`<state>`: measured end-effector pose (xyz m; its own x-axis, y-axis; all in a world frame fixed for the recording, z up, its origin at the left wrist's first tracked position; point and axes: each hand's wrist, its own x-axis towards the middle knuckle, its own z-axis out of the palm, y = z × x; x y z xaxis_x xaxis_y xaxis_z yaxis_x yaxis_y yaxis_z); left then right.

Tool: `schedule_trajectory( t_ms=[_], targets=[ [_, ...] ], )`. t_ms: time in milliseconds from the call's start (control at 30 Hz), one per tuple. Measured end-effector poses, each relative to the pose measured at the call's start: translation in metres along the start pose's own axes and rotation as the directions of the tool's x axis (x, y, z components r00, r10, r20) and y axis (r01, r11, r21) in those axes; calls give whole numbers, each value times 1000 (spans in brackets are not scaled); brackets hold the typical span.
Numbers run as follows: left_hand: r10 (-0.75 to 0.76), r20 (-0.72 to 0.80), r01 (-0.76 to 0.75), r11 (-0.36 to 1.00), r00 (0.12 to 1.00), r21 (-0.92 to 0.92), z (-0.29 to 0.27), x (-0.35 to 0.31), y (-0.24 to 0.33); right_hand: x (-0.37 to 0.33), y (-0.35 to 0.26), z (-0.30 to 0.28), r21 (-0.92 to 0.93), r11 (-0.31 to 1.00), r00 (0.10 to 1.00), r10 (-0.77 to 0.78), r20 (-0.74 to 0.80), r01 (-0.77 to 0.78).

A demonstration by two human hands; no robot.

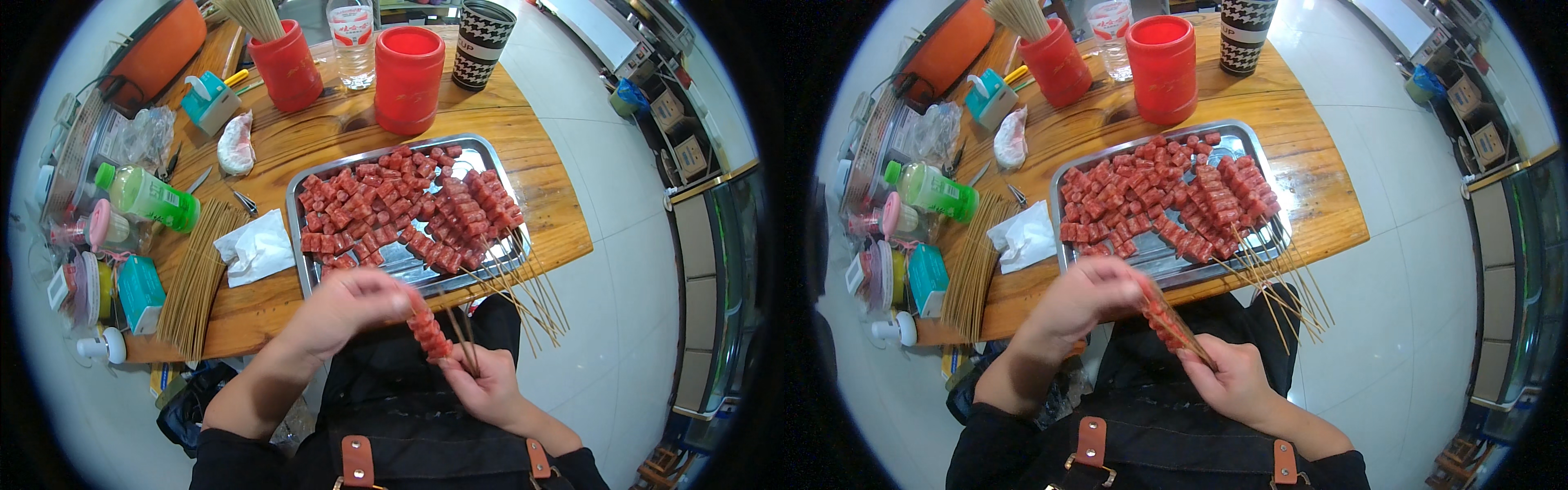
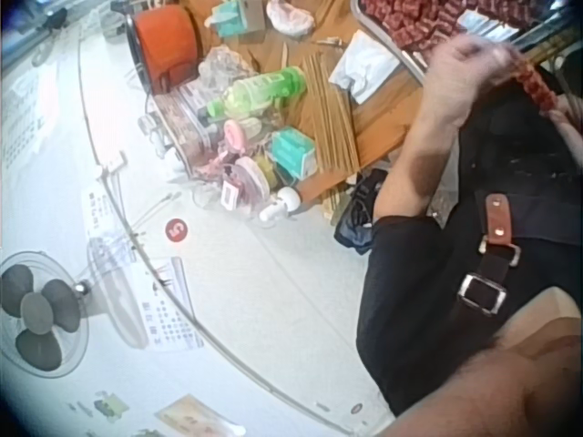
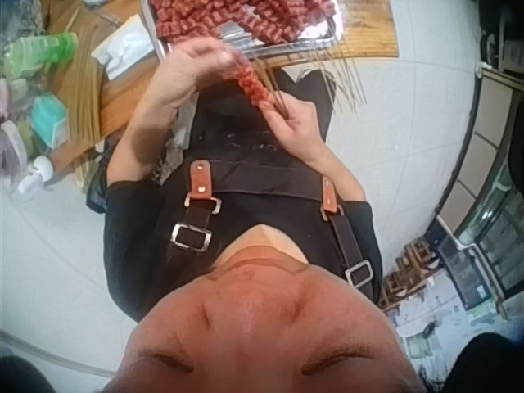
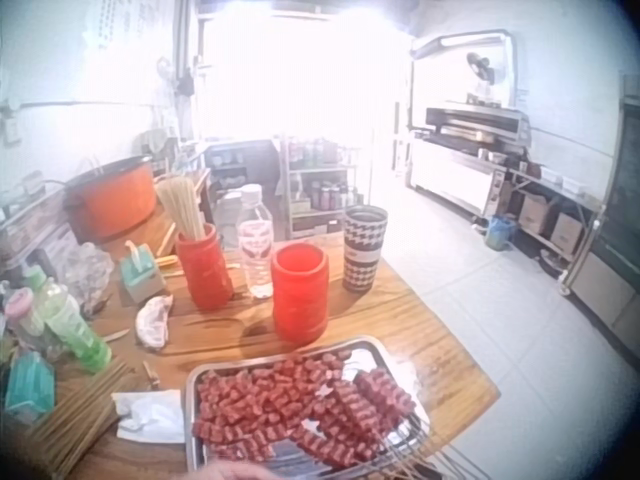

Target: The person threads small cubes of raw meat onto wooden skewers one by one, arranging the completed skewers on a metal tray. The person briefly walks to a nearby counter to retrieve a small container and returns to continue skewering.

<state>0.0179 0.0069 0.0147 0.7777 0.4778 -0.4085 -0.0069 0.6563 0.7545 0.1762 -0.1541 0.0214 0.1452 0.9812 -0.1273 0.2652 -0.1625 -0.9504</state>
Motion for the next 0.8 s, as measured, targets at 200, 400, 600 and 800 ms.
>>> schedule_trajectory(
  t_ms=[200, 400, 600, 800],
  targets=[
    [269, -83, -200, 859, 959, 471, -3, -6, 14, 3, -3, -7, 49, 997, 996, 65, -61, -62],
    [552, 314, -211, -243, 772, 947, -32, 3, 31, 4, -5, -5, 72, 996, 993, 54, -102, -47],
    [518, 365, -218, -323, 774, 921, -30, 15, 21, 2, -3, -5, 55, 997, 996, 50, -74, -46],
    [569, 327, -225, -245, 754, 943, -36, 12, 27, 1, 0, -7, 32, 996, 996, 79, -47, -78]
  ],
)
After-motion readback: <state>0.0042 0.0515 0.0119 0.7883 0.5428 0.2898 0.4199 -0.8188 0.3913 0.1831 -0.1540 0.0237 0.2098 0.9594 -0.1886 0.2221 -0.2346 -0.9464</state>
